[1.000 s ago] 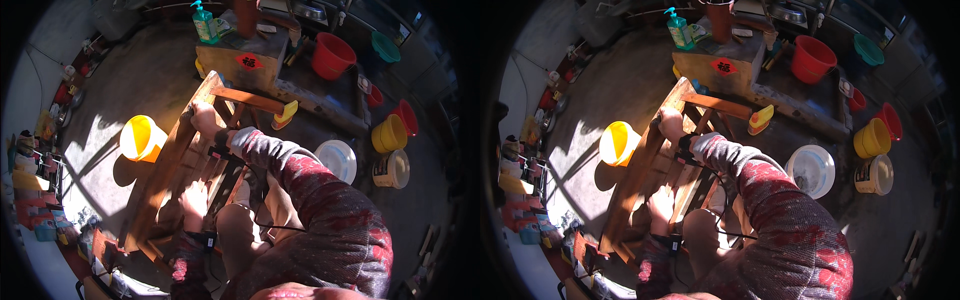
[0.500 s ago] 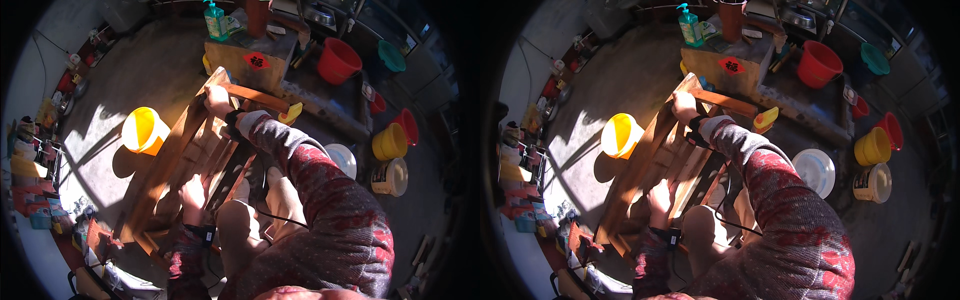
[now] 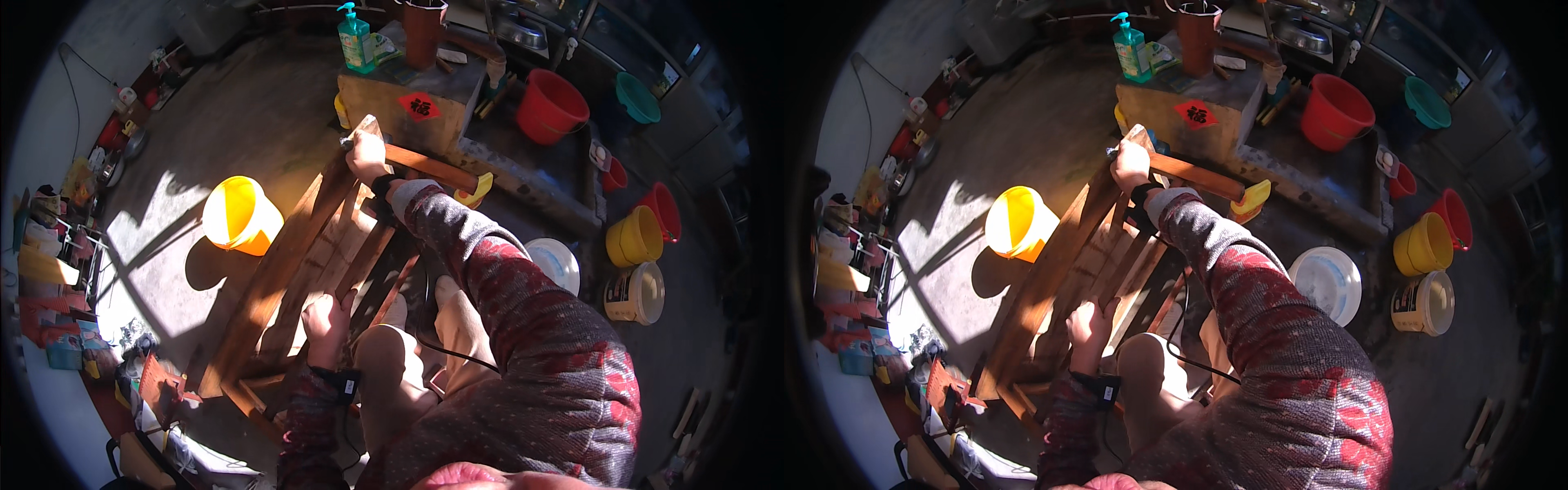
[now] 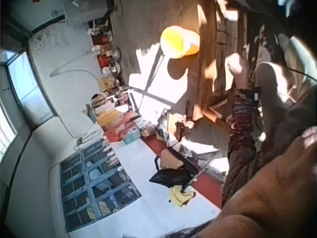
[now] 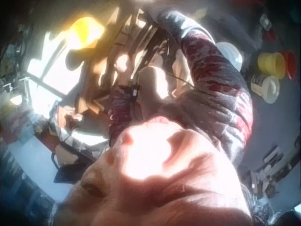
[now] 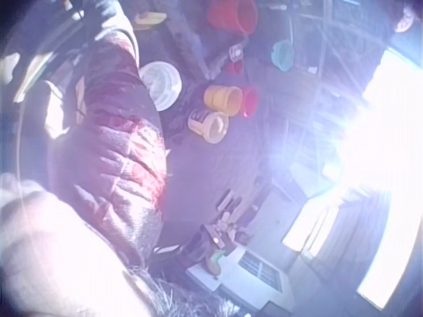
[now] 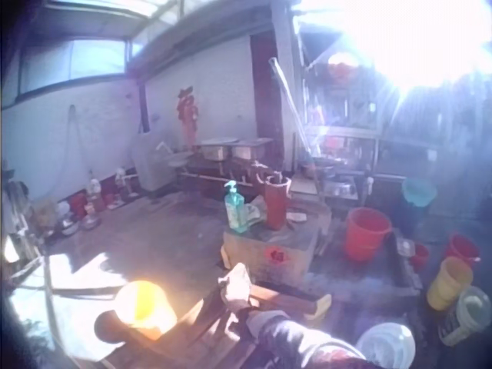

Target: The person scrubs a wooden stool with a brush and water, then wipes it with a cloth. They repeatedly dip the brush and cloth into buckets and continue cleaning the stool's legs and frame.

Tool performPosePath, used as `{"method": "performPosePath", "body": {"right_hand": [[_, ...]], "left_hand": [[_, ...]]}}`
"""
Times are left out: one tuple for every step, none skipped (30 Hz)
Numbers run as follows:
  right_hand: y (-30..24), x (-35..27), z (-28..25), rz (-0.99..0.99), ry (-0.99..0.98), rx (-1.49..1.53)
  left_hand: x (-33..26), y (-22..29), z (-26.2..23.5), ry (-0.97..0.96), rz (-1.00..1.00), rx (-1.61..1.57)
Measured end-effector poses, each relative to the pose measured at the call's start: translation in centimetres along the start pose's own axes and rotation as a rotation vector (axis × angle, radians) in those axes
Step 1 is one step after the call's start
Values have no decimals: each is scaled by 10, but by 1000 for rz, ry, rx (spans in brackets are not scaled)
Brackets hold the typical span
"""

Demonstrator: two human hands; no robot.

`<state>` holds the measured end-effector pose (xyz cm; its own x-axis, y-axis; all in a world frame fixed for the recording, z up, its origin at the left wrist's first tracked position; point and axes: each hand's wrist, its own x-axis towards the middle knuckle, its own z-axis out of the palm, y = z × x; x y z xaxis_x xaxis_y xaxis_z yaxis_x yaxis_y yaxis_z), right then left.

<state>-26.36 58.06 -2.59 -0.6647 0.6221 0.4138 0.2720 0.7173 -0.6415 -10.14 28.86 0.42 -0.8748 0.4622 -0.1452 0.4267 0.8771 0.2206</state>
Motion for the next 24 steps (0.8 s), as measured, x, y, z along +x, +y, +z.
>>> {"method": "performPosePath", "body": {"right_hand": [[-9,-19,3,-60,-22,75],[-26,-40,9,-109,-26,94],[-39,-64,10,-217,-90,128],[-52,-76,10,-208,-325,102],[-58,-87,6,-313,-334,210],[-57,-83,0,-312,-319,215],[-56,-79,-4,-317,-363,220],[-45,-67,-10,-327,-311,177],[-27,-51,-17,-328,-282,110],[-7,-32,-25,-250,-174,129],[7,-14,-27,-174,-7,147],[14,-4,-23,-205,-35,104],[21,4,-22,-224,-22,60],[20,3,-18,-245,-9,13],[13,-1,-13,-214,-4,-58],[-3,-21,-4,-264,-11,-45],[-16,-41,-3,-293,-33,35],[-35,-60,1,-234,-228,-10],[-55,-85,4,-292,-399,51],[-76,-110,7,-404,-434,174],[-93,-123,11,-463,-521,158],[-94,-122,8,-449,-514,177],[-93,-115,6,-457,-526,204],[-84,-103,0,-385,-517,180]], "left_hand": [[1,1,0,13,5,0],[1,0,-1,10,4,-29],[2,0,-2,-19,-2,-18],[3,0,-3,-14,6,-3],[4,0,-3,-16,13,8],[5,0,-4,-41,8,36],[5,0,-3,-14,22,32],[4,-1,-3,-2,31,19],[4,-1,-2,-8,16,12],[1,-1,1,23,7,-19],[0,-1,2,18,-13,-56],[-2,-1,4,24,0,-52],[-2,-2,4,23,14,-35],[-2,-2,5,18,-4,-17],[-2,-2,6,-4,-11,-14],[-1,-3,6,-26,-14,-12],[-1,-3,7,-28,-5,-15],[0,-5,6,33,35,-20],[0,-6,5,108,85,-18],[2,-6,4,145,118,-49],[3,-7,4,147,119,-71],[3,-8,3,149,124,-38],[4,-8,2,124,103,-7],[4,-9,2,99,79,19]]}}
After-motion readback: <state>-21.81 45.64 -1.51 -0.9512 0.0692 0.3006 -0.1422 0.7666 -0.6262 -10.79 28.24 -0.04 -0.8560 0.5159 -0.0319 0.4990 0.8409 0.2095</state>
